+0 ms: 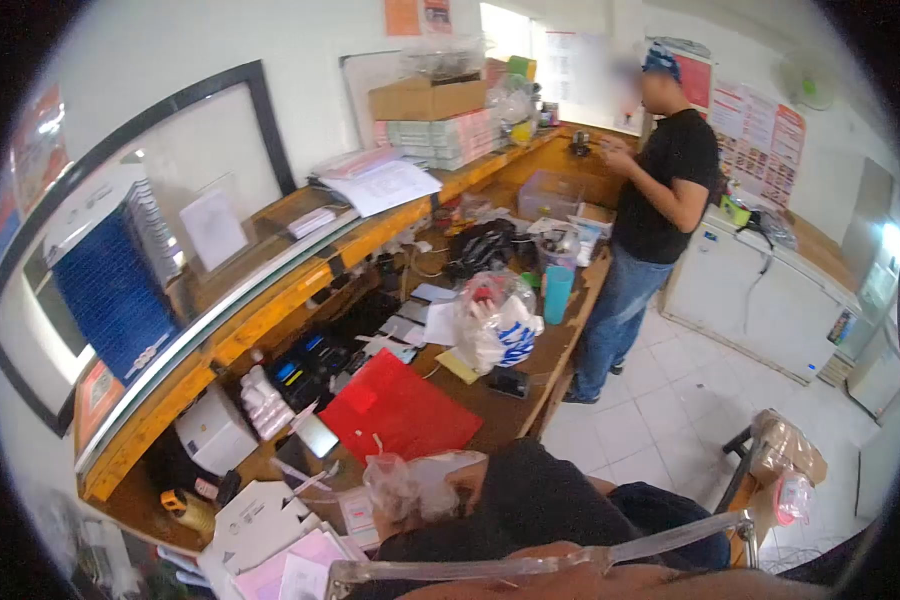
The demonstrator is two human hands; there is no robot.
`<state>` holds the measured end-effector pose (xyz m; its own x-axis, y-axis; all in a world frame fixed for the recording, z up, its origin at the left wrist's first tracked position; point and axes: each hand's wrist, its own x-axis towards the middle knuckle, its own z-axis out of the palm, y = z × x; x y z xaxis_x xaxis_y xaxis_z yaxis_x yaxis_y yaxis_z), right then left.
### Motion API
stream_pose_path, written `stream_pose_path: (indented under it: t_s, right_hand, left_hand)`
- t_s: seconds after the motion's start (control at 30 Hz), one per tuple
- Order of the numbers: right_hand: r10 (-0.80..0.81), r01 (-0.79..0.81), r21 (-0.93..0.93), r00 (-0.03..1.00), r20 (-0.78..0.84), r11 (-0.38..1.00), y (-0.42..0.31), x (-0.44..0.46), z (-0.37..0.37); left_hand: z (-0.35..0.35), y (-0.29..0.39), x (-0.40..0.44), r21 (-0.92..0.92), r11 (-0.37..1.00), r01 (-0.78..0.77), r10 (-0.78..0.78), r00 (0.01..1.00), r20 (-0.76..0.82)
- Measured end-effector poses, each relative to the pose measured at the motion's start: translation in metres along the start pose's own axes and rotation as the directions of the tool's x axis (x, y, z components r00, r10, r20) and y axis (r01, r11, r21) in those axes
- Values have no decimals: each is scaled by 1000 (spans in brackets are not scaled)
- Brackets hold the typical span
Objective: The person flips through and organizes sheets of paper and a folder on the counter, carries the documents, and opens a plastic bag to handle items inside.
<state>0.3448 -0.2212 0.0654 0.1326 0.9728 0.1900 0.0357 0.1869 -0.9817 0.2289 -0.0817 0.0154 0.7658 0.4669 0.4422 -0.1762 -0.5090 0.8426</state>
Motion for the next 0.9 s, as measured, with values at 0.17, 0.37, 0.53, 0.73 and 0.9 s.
stream_pose_path:
  t_s: [0.17, 0.37, 0.53, 0.73, 0.9]
  right_hand:
    - [-50, 51, -23, 998, 43, 998, 2, -1, 2]
    - [-535, 140, -900, 837, -114, 413, -26, 9, 11]
    - [169, -449, -485, 840, -515, 751, -76, 9, 20]
    - [-396, 325, -248, 853, -340, 913, -55, -11, 10]
    - [-100, 104, -22, 852, -514, 994, -35, -62, 4]
  left_hand:
    - [-28, 83, 24, 148, 986, 79, -93, 991, 94]
    - [-17, 9, 23, -202, 896, 395, -355, 912, 206]
    - [-20, 14, 26, -418, 664, 620, -477, 782, 402]
    - [-25, 48, 47, -763, 336, 552, -608, 746, 272]
    - [-44, 5, 57, -737, 504, 450, -647, 762, 23]
